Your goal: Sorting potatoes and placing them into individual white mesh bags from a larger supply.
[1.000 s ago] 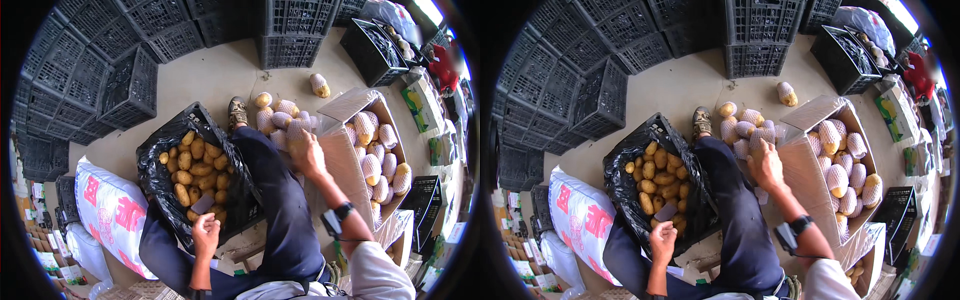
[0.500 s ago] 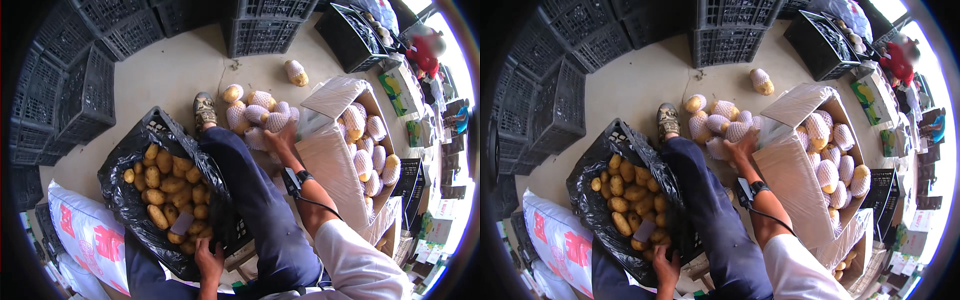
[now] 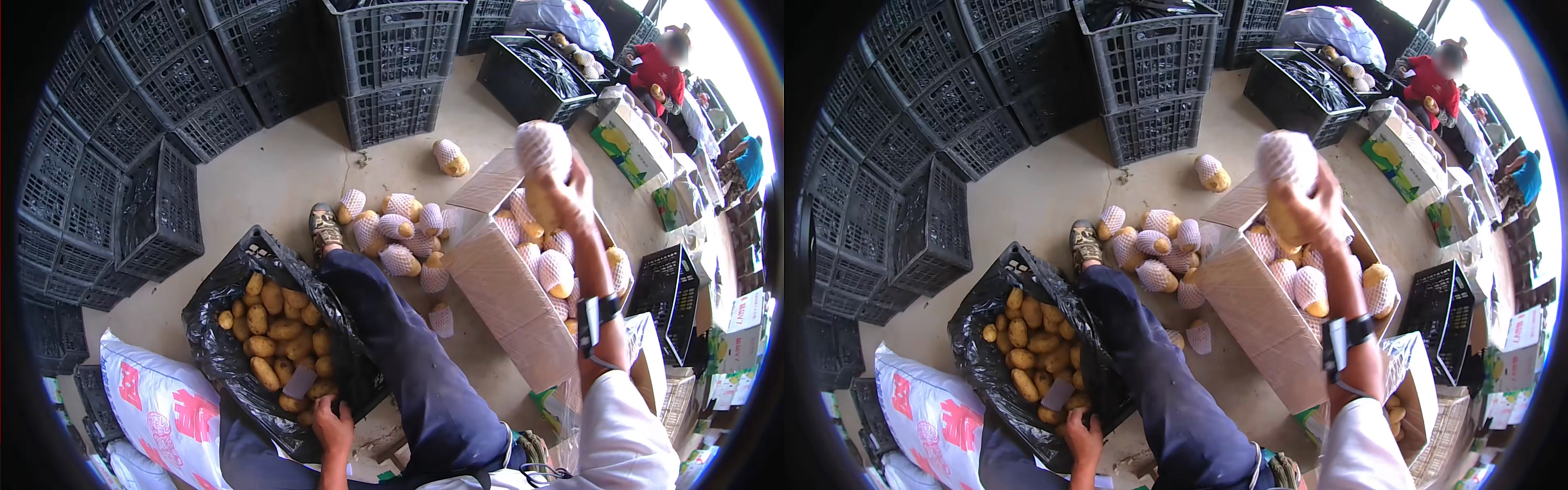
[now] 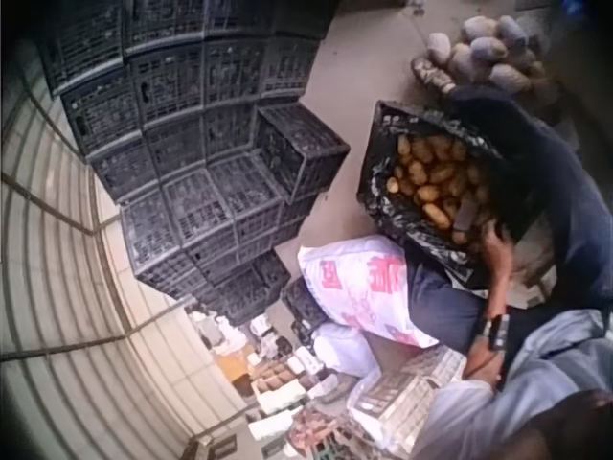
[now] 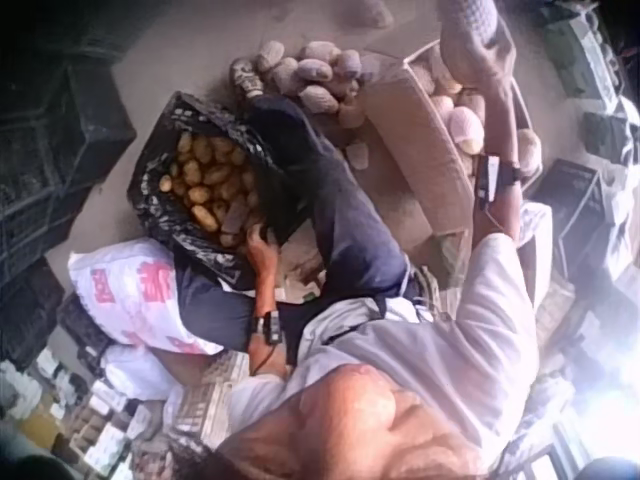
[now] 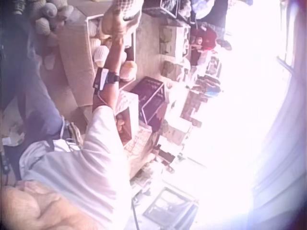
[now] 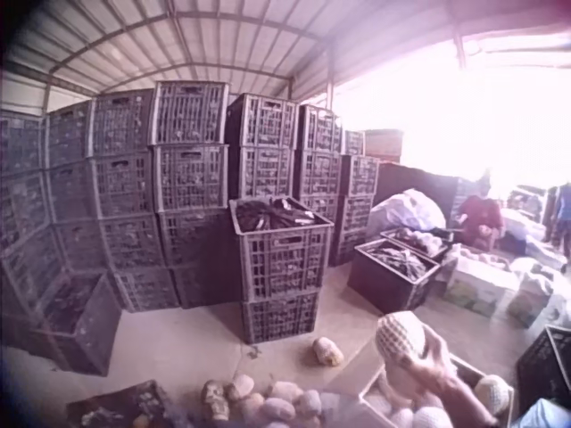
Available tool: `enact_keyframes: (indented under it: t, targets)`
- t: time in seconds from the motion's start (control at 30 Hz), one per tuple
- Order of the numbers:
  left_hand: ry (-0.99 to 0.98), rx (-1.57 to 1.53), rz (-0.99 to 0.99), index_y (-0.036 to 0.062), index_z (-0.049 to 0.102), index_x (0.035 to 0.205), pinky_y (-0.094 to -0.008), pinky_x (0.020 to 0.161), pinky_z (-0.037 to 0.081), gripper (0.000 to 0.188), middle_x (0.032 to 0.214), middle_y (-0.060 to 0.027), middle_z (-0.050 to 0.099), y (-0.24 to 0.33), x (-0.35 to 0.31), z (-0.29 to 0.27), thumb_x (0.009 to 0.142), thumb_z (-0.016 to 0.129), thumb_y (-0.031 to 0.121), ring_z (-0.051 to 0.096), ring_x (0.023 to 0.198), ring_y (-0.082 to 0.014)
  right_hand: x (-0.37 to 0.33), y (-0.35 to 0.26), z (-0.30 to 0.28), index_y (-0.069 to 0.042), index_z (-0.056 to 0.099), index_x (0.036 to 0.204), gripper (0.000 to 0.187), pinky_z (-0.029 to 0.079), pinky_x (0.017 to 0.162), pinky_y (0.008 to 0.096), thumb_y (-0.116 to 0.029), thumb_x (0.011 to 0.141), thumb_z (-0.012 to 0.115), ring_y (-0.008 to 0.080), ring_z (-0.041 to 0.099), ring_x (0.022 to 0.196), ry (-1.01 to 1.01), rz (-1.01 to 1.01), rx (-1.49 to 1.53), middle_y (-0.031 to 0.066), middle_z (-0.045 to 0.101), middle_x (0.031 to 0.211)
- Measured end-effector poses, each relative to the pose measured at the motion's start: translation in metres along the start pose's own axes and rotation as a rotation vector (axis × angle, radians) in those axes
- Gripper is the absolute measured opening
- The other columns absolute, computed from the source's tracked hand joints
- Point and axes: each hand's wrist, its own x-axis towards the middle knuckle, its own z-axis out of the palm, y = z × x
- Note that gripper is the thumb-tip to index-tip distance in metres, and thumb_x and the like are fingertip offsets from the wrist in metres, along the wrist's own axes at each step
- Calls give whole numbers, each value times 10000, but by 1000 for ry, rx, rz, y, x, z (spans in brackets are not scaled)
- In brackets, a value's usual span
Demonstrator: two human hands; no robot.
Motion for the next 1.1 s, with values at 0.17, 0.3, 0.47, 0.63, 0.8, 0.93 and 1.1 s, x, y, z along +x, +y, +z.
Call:
enact_keyframes:
  t: [0.17,0.3,0.47,0.63,0.8,0.93,1.1]
  targets:
    - [-11,72,-16,-28,666,1084,-498,882,522,256,1071,-240,675,1,0,0,871,709,108,650,1022,-471,20,87,-44,-67,475,1536,829,526,1056,479,-331,829,818,424,648,1230,220,-147,-659,292,603,1401]
    - [-16,78,-23,-22,661,1077,-509,869,519,248,1063,-247,672,4,3,0,878,702,120,646,1016,-477,11,92,-14,-7,534,1476,793,476,1087,497,-526,901,705,433,589,1272,-91,228,-1057,310,588,1359]
    - [-22,76,-28,-18,651,1068,-517,837,520,235,1050,-249,665,10,4,-2,884,694,121,643,993,-483,-62,48,135,0,630,1276,571,522,1021,470,-267,821,847,411,639,1158,-97,-431,-714,222,663,1195]
    - [-79,42,-74,-17,642,1072,-522,818,519,232,1021,-244,656,14,7,-6,885,687,112,645,977,-487,-120,96,298,15,565,1241,642,528,1001,517,-327,785,860,444,627,1170,-631,130,-630,263,622,1234]
    - [-95,10,-87,-17,639,1081,-525,798,515,227,1007,-239,656,16,9,-7,891,675,102,647,956,-487,-147,151,351,11,551,1164,588,533,960,526,-307,776,858,450,641,1123,-471,179,-666,261,621,1191]
    - [-101,5,-78,-19,636,1088,-524,790,516,233,1004,-241,656,16,10,-8,891,673,100,649,948,-489,-140,139,344,24,581,1109,589,537,957,513,-336,726,848,430,660,1139,-479,354,-593,271,651,1181]
    - [-70,28,-69,-19,647,1080,-518,805,520,243,1003,-243,668,10,5,-3,885,693,120,656,959,-484,-126,59,280,47,657,1185,768,547,964,423,-470,653,855,321,717,1046,-327,425,-37,220,735,1100]
